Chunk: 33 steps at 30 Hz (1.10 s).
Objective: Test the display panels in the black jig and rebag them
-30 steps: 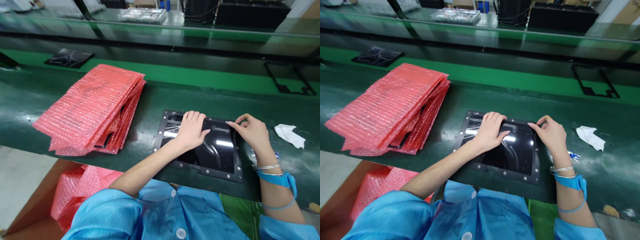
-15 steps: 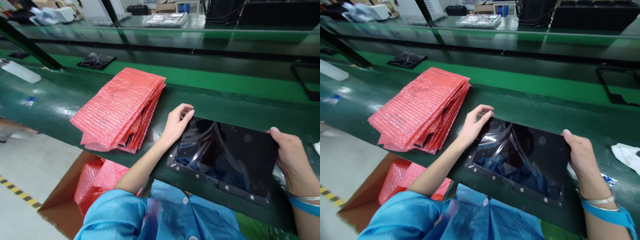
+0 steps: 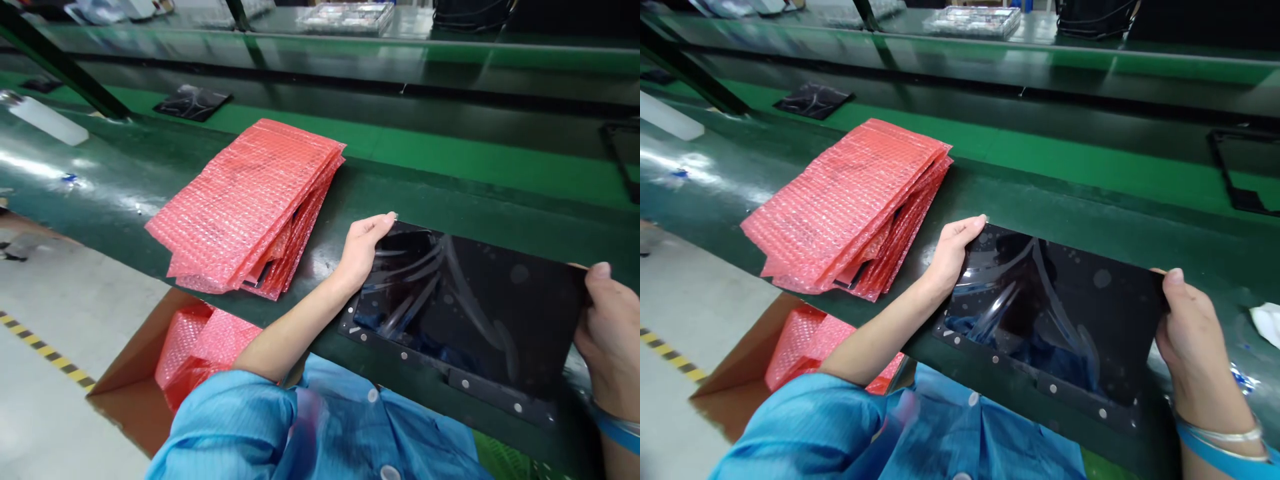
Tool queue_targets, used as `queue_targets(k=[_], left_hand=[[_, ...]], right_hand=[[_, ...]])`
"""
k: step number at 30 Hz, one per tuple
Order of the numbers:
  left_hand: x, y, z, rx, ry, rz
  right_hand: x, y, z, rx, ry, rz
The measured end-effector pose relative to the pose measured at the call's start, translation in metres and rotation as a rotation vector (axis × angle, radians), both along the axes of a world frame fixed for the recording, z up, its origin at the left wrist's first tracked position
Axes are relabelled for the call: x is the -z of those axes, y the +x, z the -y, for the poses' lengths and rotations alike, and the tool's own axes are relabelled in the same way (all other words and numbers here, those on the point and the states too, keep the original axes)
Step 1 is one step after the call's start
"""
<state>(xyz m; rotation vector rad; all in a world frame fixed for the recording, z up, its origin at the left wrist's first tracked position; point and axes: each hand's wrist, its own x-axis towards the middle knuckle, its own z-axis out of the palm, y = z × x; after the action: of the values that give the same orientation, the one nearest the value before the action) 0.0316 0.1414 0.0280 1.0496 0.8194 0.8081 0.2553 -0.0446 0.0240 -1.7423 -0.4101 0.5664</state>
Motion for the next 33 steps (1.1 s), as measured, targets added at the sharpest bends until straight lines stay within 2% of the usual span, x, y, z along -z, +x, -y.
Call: queue_targets(k=[3,5,7,11,13,18,20,27,30,33], left_hand=[[-0.003,-0.006,-0.009,-0.123,0.017,0.033],[-0.004,-0.01,-0.016,-0.212,0.04,0.036],[-0.003,-0.011,-0.02,-0.243,0.031,0.04],[0.002,-0.008,-0.022,-0.159,-0.003,0.108],[0.004,-0.006,-0.019,-0.069,-0.031,0.119],[0.001,-0.005,-0.008,0.336,-0.078,0.107],[-0.001,-0.006,-0.006,0.433,-0.065,0.111],[-0.004,-0.01,-0.002,0.553,-0.035,0.104],[-0.003,-0.01,-0.003,0.488,-0.039,0.158],[-0.005,-0.012,-0.009,0.36,-0.034,0.267]], right_hand=[[-0.001,0.005,0.005,-0.154,0.036,-0.089],[-0.003,0.004,0.008,-0.328,-0.02,-0.121],[-0.006,-0.001,0.007,-0.402,-0.067,-0.154],[-0.009,-0.008,0.001,-0.177,-0.052,-0.217],[-0.008,-0.006,0.0,-0.093,-0.011,-0.195],[-0.007,0.004,0.004,-0.047,0.128,-0.074],[-0.005,0.007,0.004,-0.039,0.14,-0.059],[0.004,0.018,-0.001,-0.01,0.121,-0.143],[-0.006,0.025,-0.015,-0.017,0.126,-0.142],[-0.026,0.03,-0.048,-0.02,0.136,-0.137]])
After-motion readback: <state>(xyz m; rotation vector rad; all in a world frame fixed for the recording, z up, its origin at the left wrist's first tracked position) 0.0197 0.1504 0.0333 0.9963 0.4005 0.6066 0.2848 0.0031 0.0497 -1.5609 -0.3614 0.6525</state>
